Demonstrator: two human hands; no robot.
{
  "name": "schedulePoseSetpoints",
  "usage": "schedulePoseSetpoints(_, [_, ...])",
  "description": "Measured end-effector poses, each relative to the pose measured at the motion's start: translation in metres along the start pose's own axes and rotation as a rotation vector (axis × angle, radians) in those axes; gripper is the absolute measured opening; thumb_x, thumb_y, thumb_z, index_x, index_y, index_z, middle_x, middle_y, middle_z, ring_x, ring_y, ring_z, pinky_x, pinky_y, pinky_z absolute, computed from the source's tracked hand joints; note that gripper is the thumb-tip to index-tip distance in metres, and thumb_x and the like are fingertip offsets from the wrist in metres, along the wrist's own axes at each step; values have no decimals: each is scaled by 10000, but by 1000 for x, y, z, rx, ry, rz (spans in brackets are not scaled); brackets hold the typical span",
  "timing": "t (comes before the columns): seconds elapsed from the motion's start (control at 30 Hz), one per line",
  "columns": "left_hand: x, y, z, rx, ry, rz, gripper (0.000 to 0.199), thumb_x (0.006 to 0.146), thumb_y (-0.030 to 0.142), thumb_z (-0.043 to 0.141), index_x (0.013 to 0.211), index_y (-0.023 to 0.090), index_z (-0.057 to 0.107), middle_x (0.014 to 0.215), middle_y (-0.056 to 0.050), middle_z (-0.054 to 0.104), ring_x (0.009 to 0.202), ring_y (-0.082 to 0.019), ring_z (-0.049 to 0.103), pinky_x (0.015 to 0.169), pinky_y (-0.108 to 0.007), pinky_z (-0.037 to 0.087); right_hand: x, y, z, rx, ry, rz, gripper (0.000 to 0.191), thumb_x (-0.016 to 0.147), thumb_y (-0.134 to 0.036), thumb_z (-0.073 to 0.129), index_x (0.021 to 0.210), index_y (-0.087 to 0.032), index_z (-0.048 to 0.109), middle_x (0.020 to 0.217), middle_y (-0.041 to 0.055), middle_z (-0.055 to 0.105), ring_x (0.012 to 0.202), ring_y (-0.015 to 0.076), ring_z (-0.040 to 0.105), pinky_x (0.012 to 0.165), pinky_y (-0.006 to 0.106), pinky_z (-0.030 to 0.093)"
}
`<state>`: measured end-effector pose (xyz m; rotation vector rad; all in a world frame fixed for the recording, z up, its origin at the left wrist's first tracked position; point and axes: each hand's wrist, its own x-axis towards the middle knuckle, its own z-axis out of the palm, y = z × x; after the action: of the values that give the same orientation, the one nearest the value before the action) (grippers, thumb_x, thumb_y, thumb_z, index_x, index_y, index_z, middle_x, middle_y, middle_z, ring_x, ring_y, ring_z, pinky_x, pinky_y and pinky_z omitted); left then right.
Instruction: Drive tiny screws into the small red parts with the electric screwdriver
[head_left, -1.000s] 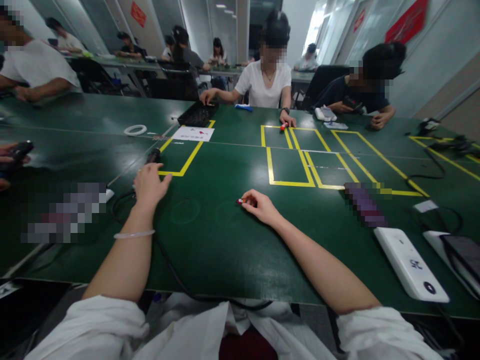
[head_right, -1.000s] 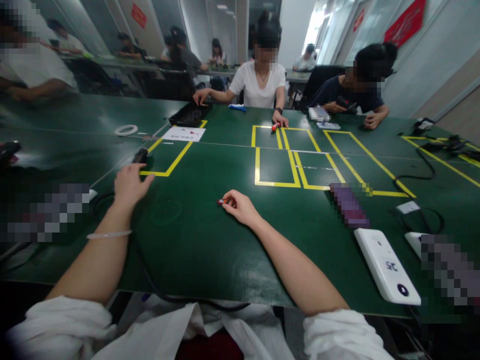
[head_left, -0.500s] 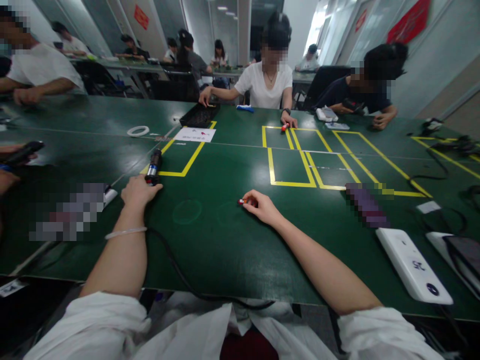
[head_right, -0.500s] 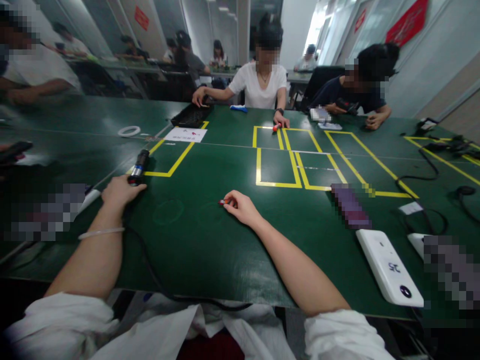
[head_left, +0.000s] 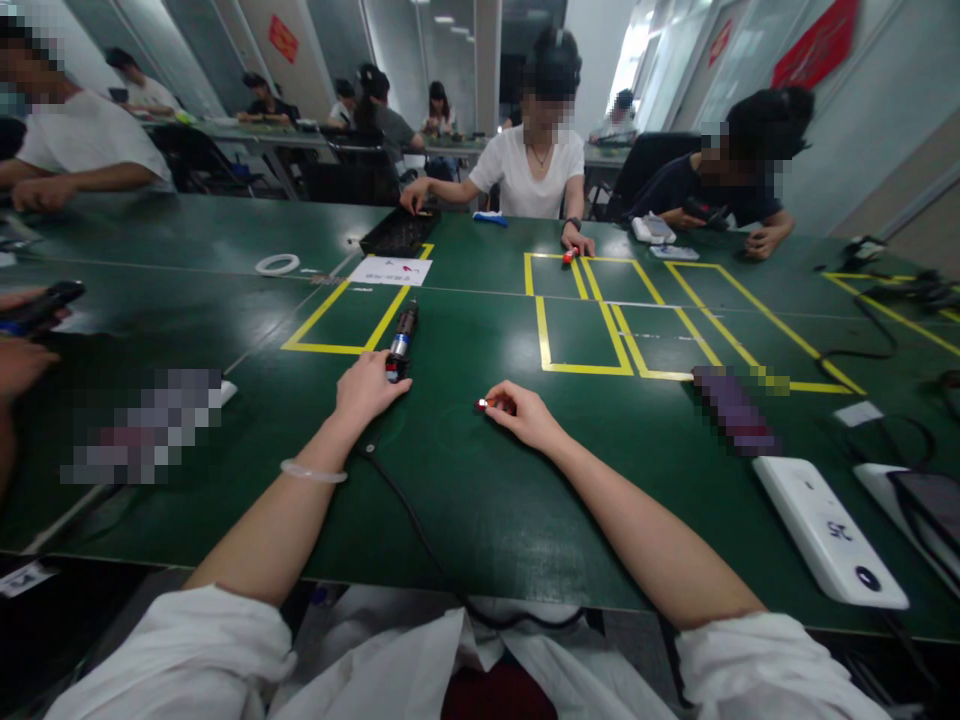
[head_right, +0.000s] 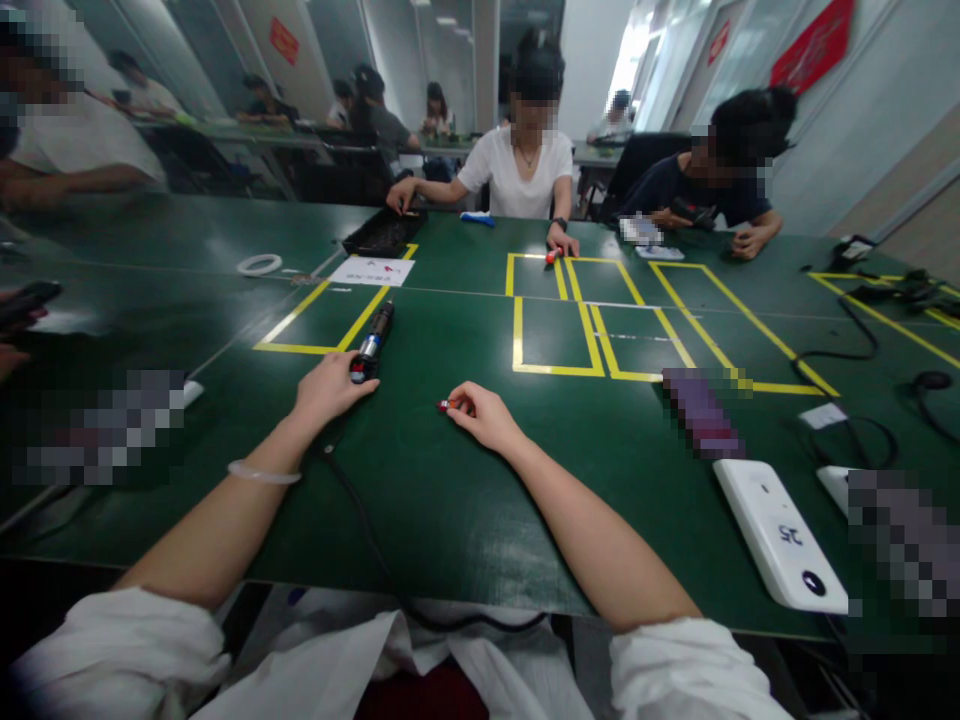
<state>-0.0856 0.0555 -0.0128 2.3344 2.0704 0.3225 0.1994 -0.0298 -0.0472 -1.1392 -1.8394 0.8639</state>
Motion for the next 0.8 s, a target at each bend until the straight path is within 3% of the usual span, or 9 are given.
schedulePoseSetpoints(0.2, [-24,54,7,-60,-21,245,665,790,509,616,1353,183,475,1294,-133,540,1071,-301,601,862,-362,485,-1,-5,-1,-36,40,-19,139,851,-274,599,945,-174,581,741,-19,571,619,108,507,608,231,415])
schedulePoseSetpoints(0.33, [-39,76,7,-108,-43,379,641,806,452,610,1367,182,457,1307,-121,533,1104,-288,584,902,-370,478,-1,-2,1,-58,44,-48,129,852,-270,599,936,-180,562,748,-20,577,619,105,513,615,227,422])
schedulePoseSetpoints(0.57, [-48,85,8,-205,-86,579,646,782,411,625,1363,177,469,1311,-121,532,1114,-287,579,940,-388,470,-1,1,4,-142,1,-61,122,830,-253,622,893,-189,541,731,-27,570,624,113,526,615,228,416])
schedulePoseSetpoints(0.8, [-51,87,7,-242,-98,615,631,784,381,620,1362,183,461,1329,-120,522,1109,-285,581,941,-396,468,0,3,5,-177,-5,-70,156,828,-263,637,917,-194,528,709,-41,553,612,113,519,595,218,392])
